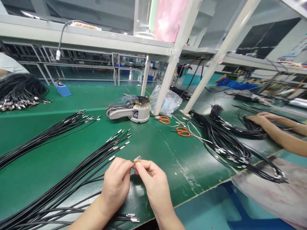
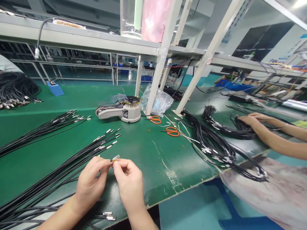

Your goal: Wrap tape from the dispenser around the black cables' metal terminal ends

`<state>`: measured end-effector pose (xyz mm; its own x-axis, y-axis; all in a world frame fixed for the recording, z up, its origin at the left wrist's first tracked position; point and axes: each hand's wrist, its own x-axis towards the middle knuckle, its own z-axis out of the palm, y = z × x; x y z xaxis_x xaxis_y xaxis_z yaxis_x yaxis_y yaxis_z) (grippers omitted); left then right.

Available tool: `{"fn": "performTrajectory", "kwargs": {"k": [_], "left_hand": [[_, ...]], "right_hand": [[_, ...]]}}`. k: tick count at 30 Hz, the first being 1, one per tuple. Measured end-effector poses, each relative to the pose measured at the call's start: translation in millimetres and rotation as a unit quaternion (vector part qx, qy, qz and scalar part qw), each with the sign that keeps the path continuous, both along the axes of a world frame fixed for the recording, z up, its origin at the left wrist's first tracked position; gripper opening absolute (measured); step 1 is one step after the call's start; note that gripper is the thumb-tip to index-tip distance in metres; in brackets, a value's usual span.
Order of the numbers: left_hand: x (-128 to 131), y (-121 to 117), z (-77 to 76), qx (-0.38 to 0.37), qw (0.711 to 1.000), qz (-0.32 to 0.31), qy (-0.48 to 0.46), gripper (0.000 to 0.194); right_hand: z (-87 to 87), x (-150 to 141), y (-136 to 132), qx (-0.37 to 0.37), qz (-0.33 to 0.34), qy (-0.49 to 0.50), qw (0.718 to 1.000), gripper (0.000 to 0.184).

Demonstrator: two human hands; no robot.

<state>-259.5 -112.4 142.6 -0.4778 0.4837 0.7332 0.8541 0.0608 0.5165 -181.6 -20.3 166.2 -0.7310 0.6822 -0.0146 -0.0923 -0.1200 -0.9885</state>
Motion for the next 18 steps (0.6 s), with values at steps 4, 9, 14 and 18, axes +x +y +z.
{"fn": "performTrajectory", "kwargs": {"k": [4, 9, 14, 18], "left_hand": [[0.9, -0.8, 0.9, 0.0, 1.0, -0.001, 0.003, 0.023], [1.2, -1.2, 1.7, 0.006, 1.0, -0.004, 0.006, 0.024], [1.0, -1.2, 1.2, -0.001, 1.0, -0.011, 0.002, 0.025], [0.3, -1.1, 0.4, 0.005, 1.0, -0.016, 0.004, 0.027]], "right_hand": [[0.2, -0.1, -0.6, 0.004, -0.002, -0.005, 1.0, 0.014], [2.1, 0.4, -0.8, -0.002, 0.0, 0.001, 1.0, 0.013], [2.6, -0.8, 0.3, 0.004, -0.002, -0.001, 1.0, 0.014], [1.9, -1.0, 0.7, 0.017, -0.002, -0.003, 1.0, 0.015]]}}
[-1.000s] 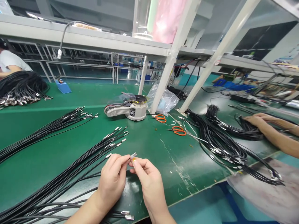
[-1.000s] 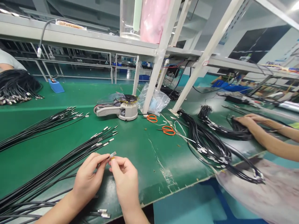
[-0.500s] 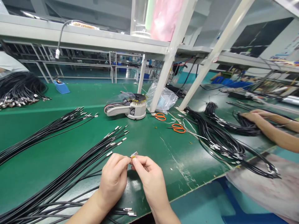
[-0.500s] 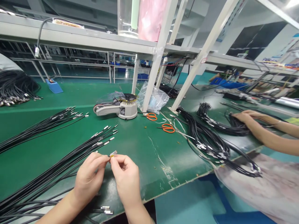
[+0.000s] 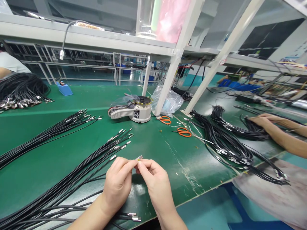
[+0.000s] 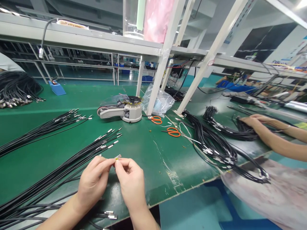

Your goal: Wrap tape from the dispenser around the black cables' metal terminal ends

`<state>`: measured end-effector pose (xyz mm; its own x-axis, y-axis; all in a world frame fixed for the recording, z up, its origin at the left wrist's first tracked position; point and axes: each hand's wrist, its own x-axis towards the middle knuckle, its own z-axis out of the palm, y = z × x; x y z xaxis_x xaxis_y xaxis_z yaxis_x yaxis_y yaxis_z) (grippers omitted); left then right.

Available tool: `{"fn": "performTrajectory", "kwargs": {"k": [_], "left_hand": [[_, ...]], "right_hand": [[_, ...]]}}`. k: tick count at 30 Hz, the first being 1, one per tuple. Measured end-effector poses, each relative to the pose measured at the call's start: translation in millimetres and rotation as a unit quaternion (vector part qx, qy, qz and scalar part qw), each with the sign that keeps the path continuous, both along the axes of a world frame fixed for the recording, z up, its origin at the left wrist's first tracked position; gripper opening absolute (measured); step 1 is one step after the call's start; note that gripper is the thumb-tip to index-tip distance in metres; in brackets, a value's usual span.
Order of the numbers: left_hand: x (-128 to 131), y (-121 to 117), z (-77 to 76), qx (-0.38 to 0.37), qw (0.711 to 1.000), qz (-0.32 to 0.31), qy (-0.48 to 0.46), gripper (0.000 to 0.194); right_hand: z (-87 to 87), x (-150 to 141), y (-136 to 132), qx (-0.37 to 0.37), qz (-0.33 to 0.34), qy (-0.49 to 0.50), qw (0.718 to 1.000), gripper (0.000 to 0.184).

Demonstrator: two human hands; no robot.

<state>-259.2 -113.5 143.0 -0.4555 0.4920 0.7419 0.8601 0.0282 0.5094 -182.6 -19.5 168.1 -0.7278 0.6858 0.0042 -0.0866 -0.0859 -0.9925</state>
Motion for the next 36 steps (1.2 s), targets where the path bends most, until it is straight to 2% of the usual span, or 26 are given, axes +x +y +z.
{"fn": "performTrajectory", "kwargs": {"k": [8, 12, 16, 20, 22, 24, 27, 31, 36], "left_hand": [[-1, 0, -4.4, 0.004, 1.0, 0.003, 0.023, 0.035], [-3, 1, -7.6, -0.023, 0.999, 0.044, 0.006, 0.028], [-5, 2, -7.8, -0.029, 0.997, 0.071, -0.024, 0.018], [-6, 1, -6.6, -0.032, 0.997, 0.069, -0.01, 0.017], [-5, 1, -6.3, -0.027, 0.997, 0.078, 0.002, 0.016], [-5, 1, -6.3, -0.025, 0.996, 0.085, 0.014, 0.015], [-5, 2, -6.9, -0.029, 0.996, 0.083, 0.026, 0.014], [-5, 2, -7.4, -0.032, 0.996, 0.081, 0.029, 0.014], [-3, 1, -2.5, -0.035, 0.997, 0.066, -0.018, 0.013]], "right_hand": [[-1.1, 0, 2, 0.013, 0.011, -0.007, 1.0, 0.017], [-5.1, -1, 1, -0.006, 0.015, -0.011, 1.0, 0.02], [-8.7, 0, -4, -0.095, 0.027, 0.014, 0.995, 0.026], [-8.4, 6, -9, -0.219, 0.039, 0.041, 0.974, 0.033], [-8.5, 9, -10, -0.255, 0.028, 0.052, 0.965, 0.04], [-9.3, 9, -9, -0.244, 0.009, 0.056, 0.968, 0.043], [-10.3, 5, -7, -0.17, -0.014, 0.044, 0.984, 0.038], [-9.9, -3, -6, -0.101, -0.004, 0.016, 0.995, 0.031], [-12.2, -3, -6, -0.055, -0.015, 0.003, 0.998, 0.024]]}}
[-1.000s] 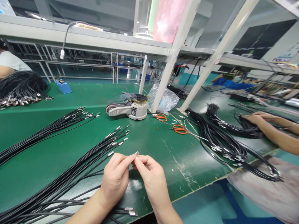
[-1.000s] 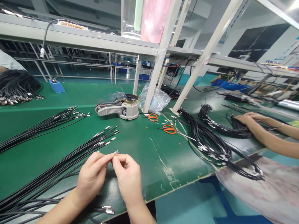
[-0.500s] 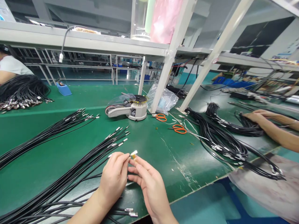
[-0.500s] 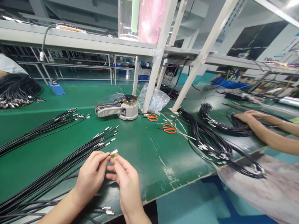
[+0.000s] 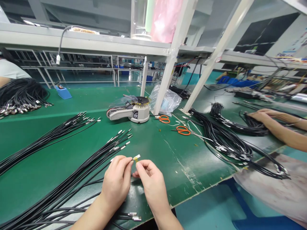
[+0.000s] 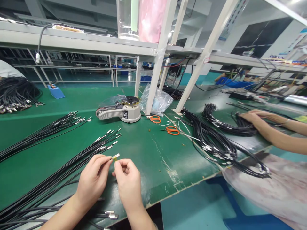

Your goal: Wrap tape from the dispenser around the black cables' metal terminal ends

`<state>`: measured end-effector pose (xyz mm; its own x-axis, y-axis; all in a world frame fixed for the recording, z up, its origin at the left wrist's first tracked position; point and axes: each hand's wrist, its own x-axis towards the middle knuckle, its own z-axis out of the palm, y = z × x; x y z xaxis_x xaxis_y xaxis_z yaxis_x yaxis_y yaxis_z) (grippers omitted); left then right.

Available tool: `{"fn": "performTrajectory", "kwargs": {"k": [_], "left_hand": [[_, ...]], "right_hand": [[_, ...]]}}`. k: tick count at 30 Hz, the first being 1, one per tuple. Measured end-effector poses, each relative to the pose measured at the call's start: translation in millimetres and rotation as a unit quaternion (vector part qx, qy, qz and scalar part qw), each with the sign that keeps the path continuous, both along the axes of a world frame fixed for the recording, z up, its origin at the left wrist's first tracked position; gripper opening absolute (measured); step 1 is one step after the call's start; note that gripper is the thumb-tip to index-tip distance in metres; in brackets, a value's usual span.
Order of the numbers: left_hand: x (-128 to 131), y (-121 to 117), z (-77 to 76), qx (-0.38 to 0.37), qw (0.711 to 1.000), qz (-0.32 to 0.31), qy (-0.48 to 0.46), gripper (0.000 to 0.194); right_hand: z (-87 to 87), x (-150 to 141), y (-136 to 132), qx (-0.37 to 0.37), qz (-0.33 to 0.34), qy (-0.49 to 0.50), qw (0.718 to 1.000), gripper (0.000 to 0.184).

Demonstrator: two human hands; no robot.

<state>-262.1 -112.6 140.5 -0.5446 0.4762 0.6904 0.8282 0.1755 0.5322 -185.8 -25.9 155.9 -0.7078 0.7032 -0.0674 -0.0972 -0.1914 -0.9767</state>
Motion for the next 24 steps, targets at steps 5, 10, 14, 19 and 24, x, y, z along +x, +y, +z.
{"fn": "performTrajectory", "kwargs": {"k": [5, 10, 14, 19, 24], "left_hand": [[3, -2, 8.3, -0.038, 0.995, -0.028, -0.092, 0.014], [4, -3, 12.2, -0.079, 0.98, -0.021, -0.18, 0.02], [4, -3, 14.1, -0.087, 0.968, -0.021, -0.236, 0.023], [4, -2, 16.3, -0.088, 0.939, -0.016, -0.331, 0.026], [3, -1, 15.4, -0.052, 0.897, -0.045, -0.436, 0.029]], "right_hand": [[-2.2, 3, -1, 0.025, -0.005, -0.004, 1.0, 0.02], [-1.2, 2, -1, 0.042, -0.001, -0.007, 0.999, 0.018], [-1.1, 2, -1, 0.06, 0.002, -0.015, 0.998, 0.017], [-2.6, 1, -1, 0.066, 0.006, -0.016, 0.998, 0.016], [-2.1, 0, 0, 0.069, 0.006, -0.018, 0.997, 0.016]]}}
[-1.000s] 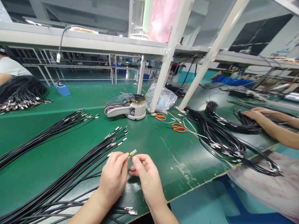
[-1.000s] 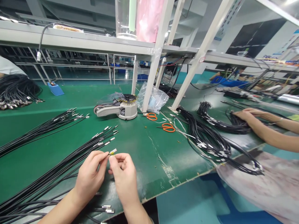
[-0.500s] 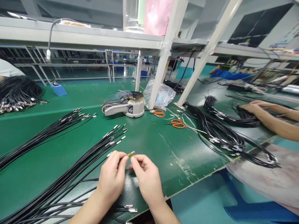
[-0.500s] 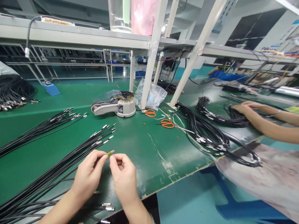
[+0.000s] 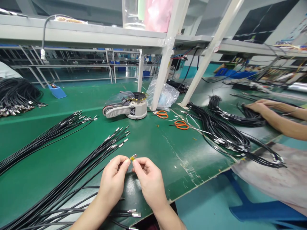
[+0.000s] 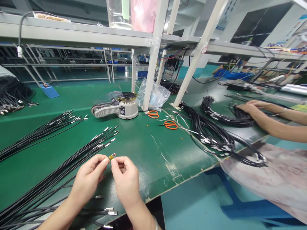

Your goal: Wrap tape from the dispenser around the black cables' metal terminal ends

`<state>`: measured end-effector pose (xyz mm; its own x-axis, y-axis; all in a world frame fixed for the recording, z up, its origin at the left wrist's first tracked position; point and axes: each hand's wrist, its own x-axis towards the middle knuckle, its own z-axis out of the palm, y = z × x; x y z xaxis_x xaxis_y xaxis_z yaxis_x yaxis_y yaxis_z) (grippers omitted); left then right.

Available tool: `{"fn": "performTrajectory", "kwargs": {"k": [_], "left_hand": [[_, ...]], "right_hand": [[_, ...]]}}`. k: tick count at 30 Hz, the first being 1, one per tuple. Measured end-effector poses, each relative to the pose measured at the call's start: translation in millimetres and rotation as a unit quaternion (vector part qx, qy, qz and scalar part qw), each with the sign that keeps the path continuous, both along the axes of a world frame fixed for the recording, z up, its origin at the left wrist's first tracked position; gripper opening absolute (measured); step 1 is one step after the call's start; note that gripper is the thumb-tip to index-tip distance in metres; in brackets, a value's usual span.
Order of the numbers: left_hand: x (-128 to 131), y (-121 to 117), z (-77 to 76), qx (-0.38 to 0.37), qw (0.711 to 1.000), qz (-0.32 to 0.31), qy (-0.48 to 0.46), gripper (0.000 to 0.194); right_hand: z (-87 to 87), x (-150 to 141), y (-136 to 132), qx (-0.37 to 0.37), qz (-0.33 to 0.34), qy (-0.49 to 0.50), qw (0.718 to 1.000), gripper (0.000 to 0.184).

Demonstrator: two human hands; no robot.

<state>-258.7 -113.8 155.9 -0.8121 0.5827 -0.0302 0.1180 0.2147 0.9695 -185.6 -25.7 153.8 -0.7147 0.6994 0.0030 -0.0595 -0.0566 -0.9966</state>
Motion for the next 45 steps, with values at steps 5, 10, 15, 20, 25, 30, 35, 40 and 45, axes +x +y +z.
{"fn": "performTrajectory", "kwargs": {"k": [5, 10, 15, 20, 25, 30, 35, 40, 45], "left_hand": [[1, 0, 0.6, 0.062, 0.99, -0.004, -0.123, 0.032], [1, 1, 5.6, 0.104, 0.976, -0.016, -0.19, 0.034], [-6, -2, 9.6, 0.163, 0.937, -0.111, -0.287, 0.028], [-15, -7, 14.0, 0.176, 0.896, -0.202, -0.353, 0.022], [-19, -11, 14.3, 0.157, 0.858, -0.263, -0.412, 0.022], [-21, -12, 13.1, 0.11, 0.838, -0.322, -0.426, 0.026], [-11, -7, 17.4, 0.044, 0.964, -0.205, -0.164, 0.025], [2, -4, 13.8, -0.029, 0.974, -0.138, 0.176, 0.017], [4, -3, 9.2, -0.04, 0.963, -0.168, 0.207, 0.018]], "right_hand": [[1.0, 0, 0, 0.008, 0.004, 0.002, 1.0, 0.016], [1.1, 0, 1, 0.015, 0.013, 0.013, 1.0, 0.015], [-0.2, 0, 6, 0.024, 0.043, 0.046, 0.998, 0.014], [-1.4, 6, 10, 0.057, 0.069, 0.065, 0.994, 0.012], [-1.3, 11, 15, 0.069, 0.115, 0.112, 0.985, 0.009], [-3.3, 12, 24, 0.12, 0.177, 0.152, 0.965, 0.014], [0.3, 15, 38, 0.038, 0.177, 0.085, 0.98, 0.018], [5.6, 22, 45, 0.013, 0.134, 0.019, 0.991, 0.019], [6.7, 25, 42, 0.07, 0.138, 0.015, 0.988, 0.017]]}}
